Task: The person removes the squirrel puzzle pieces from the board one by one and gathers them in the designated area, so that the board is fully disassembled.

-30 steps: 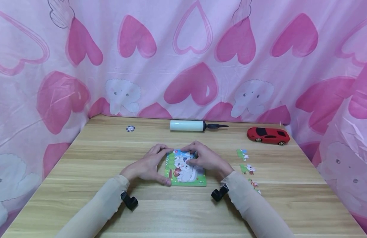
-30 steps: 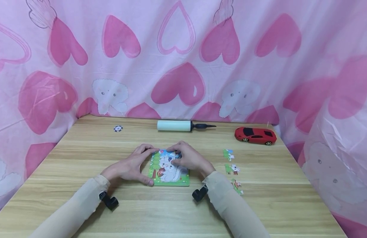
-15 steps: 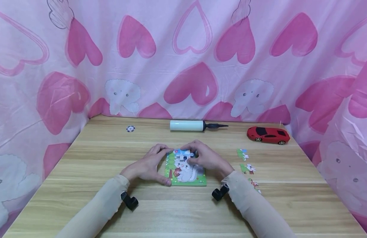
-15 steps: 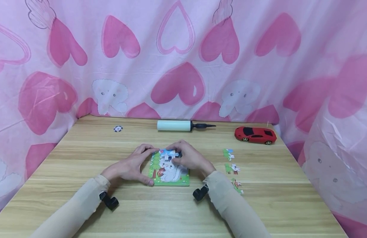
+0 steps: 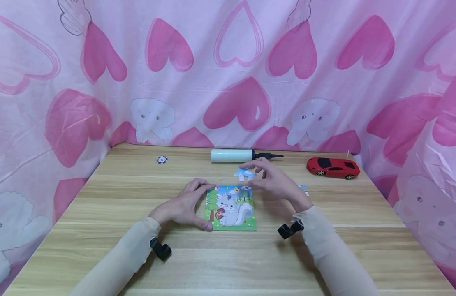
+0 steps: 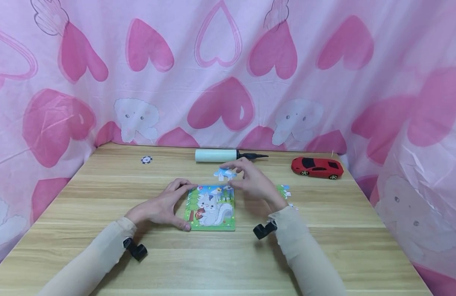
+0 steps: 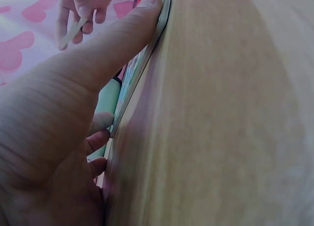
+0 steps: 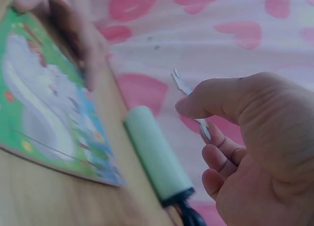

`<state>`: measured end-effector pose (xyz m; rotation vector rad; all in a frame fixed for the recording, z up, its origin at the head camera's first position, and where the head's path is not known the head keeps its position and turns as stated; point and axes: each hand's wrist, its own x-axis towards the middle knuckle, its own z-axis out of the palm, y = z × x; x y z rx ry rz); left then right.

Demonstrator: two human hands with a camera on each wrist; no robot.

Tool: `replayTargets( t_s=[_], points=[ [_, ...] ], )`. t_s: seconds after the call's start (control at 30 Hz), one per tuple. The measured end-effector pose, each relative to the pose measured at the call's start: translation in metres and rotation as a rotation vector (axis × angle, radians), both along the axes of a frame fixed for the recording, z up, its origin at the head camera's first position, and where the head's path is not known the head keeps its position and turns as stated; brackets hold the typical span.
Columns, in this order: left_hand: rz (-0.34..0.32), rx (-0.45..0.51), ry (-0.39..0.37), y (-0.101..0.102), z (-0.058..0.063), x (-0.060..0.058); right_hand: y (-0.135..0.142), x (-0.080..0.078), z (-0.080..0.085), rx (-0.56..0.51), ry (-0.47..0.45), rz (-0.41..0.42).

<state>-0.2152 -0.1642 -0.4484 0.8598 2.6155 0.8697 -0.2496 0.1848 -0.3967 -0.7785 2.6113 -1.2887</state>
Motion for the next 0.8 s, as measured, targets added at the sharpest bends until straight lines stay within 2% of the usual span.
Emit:
replayTargets(
  t_s=[0.27,0.5,0.8],
  points=[
    [-0.001,-0.005,0.013,0.000,-0.001,0.000,0.037,-0.006,0.006,0.008,0.070,-0.047],
    [0.001,-0.012,0.024,0.002,-0.001,0.000,0.068,-0.003,0.008,0.027,0.082,-0.099],
    [0.009,-0.015,0.027,0.002,-0.002,0.001,0.096,-0.001,0.001,0.084,0.083,-0.117]
  ],
)
